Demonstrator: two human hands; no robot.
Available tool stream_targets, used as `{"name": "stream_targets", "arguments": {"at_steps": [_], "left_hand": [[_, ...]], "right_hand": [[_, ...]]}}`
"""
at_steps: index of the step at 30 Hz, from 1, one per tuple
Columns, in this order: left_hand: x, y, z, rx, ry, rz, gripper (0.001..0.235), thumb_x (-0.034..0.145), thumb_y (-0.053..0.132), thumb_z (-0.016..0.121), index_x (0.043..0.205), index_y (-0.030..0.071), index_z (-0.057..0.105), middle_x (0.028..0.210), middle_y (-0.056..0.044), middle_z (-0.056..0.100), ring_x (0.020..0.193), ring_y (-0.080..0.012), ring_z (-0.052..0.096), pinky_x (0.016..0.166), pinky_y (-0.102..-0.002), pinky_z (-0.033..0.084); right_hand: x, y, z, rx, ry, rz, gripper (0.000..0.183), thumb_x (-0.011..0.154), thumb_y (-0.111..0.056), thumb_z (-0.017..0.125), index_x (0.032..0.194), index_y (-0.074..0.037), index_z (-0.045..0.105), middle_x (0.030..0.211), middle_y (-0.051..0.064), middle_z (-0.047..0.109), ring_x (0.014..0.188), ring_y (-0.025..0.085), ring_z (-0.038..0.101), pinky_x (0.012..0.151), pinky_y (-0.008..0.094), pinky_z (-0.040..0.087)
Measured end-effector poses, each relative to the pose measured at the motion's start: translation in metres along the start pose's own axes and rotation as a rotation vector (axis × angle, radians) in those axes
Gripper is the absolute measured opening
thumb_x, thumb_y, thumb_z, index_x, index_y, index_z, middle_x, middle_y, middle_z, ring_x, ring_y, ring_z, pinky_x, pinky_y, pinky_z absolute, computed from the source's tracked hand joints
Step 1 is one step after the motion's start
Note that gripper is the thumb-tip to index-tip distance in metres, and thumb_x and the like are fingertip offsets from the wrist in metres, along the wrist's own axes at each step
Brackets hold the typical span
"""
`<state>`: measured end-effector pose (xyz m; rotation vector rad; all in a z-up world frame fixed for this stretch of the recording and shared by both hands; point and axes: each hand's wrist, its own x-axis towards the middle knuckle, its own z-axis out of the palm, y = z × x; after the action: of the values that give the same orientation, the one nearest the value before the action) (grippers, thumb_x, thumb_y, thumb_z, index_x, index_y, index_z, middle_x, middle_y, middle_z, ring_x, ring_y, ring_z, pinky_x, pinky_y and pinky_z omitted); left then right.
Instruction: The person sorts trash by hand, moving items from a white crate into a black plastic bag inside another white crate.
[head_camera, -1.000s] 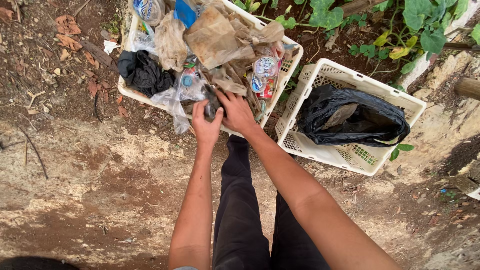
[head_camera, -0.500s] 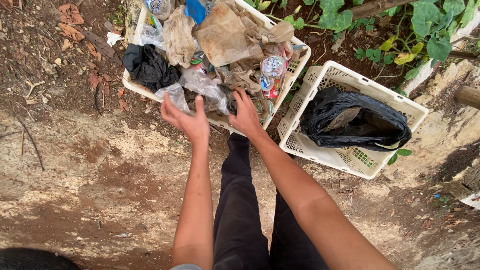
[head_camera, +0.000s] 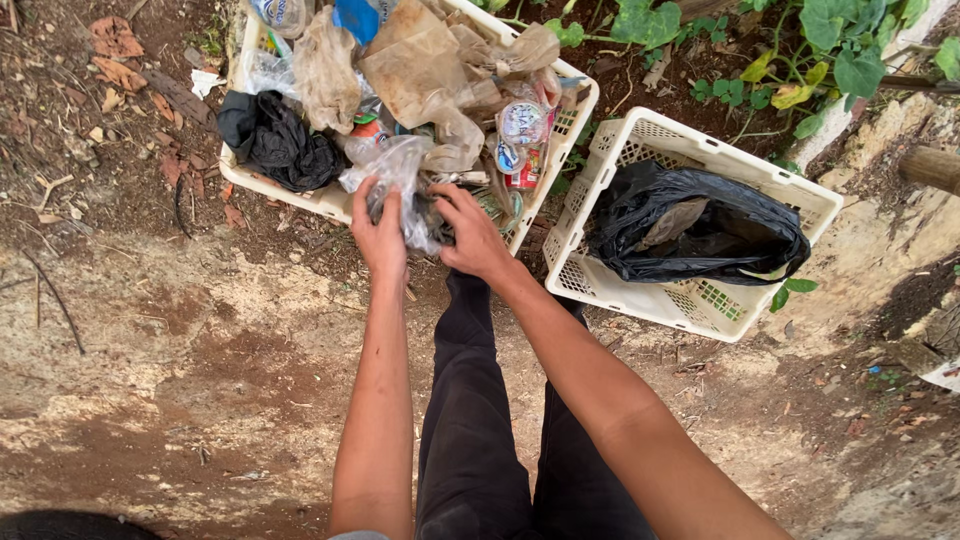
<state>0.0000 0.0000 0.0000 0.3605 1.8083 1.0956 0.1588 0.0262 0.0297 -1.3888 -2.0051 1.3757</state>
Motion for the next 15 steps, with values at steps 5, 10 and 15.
{"name": "stream_targets", "arguments": {"at_steps": [5,10,15], "left_hand": [[-0.023,0.005,-0.005,-0.197,-0.057,0.035,0.041,0.102,0.007,0.059,0.141,-0.002,0.054,0.131,-0.012,0.062,0.112,-0.0184,0.064,0.093,-0.032,0.054],[-0.055,0.039,0.001,-0.401,-0.107,0.045,0.042,0.099,0.007,0.061,0.139,-0.001,0.053,0.128,-0.01,0.062,0.106,-0.0173,0.066,0.087,-0.033,0.058],[-0.082,0.053,0.017,-0.327,-0.086,0.172,0.037,0.105,0.011,0.06,0.139,-0.003,0.056,0.125,-0.01,0.065,0.106,-0.0162,0.066,0.092,-0.031,0.055]], "right_hand": [[-0.011,-0.019,-0.015,0.023,0.043,-0.106,0.058,0.061,-0.007,0.074,0.116,0.001,0.059,0.14,0.014,0.055,0.13,0.037,0.054,0.11,0.045,0.046],[-0.024,-0.036,-0.031,0.065,0.108,-0.222,0.064,0.063,-0.018,0.082,0.121,-0.001,0.061,0.138,0.014,0.056,0.129,0.037,0.056,0.109,0.047,0.048],[-0.039,-0.042,-0.053,0.125,0.128,-0.256,0.06,0.071,-0.024,0.085,0.124,-0.003,0.064,0.139,0.012,0.058,0.128,0.035,0.058,0.11,0.046,0.049]]}}
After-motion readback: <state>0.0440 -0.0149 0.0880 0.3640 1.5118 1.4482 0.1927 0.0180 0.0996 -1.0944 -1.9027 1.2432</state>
